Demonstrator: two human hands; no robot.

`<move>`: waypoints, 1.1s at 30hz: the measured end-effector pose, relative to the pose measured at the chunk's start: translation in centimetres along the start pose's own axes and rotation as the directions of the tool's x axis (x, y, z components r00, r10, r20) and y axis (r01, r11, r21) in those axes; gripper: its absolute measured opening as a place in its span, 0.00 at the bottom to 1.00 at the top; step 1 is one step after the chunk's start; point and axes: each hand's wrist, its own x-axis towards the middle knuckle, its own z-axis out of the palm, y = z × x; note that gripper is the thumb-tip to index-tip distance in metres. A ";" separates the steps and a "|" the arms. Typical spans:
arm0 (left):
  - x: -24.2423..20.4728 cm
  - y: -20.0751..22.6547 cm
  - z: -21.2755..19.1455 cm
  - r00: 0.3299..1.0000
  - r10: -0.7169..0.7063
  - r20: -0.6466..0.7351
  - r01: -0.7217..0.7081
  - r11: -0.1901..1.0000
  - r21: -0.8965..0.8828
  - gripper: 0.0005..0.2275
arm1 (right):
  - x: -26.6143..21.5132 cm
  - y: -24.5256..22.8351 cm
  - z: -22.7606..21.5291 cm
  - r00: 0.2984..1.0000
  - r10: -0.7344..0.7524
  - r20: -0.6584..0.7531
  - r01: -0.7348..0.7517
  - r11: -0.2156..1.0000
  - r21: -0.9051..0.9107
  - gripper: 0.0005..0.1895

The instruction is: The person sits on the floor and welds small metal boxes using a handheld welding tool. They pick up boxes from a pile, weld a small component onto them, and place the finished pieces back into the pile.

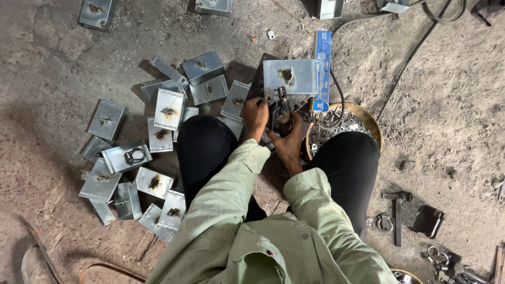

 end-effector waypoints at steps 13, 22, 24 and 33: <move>-1.0 2.9 -2.1 0.981 -0.142 0.132 0.141 0.990 0.017 0.13 | -0.5 0.1 0.4 0.993 -0.108 -0.052 0.111 0.992 0.054 0.44; -0.1 0.7 -0.8 0.983 -0.165 0.081 0.157 0.983 0.098 0.12 | -0.5 -0.8 0.4 0.987 -0.160 -0.020 0.161 0.973 0.164 0.42; 0.0 0.4 -0.5 0.987 -0.147 0.070 0.140 0.985 0.100 0.12 | -0.5 -1.0 0.3 0.987 -0.159 -0.006 0.158 0.970 0.185 0.42; 0.5 -2.0 1.3 0.999 -0.049 0.006 0.048 0.990 0.133 0.13 | -0.5 -1.4 0.0 0.989 -0.129 0.075 0.099 0.943 0.317 0.42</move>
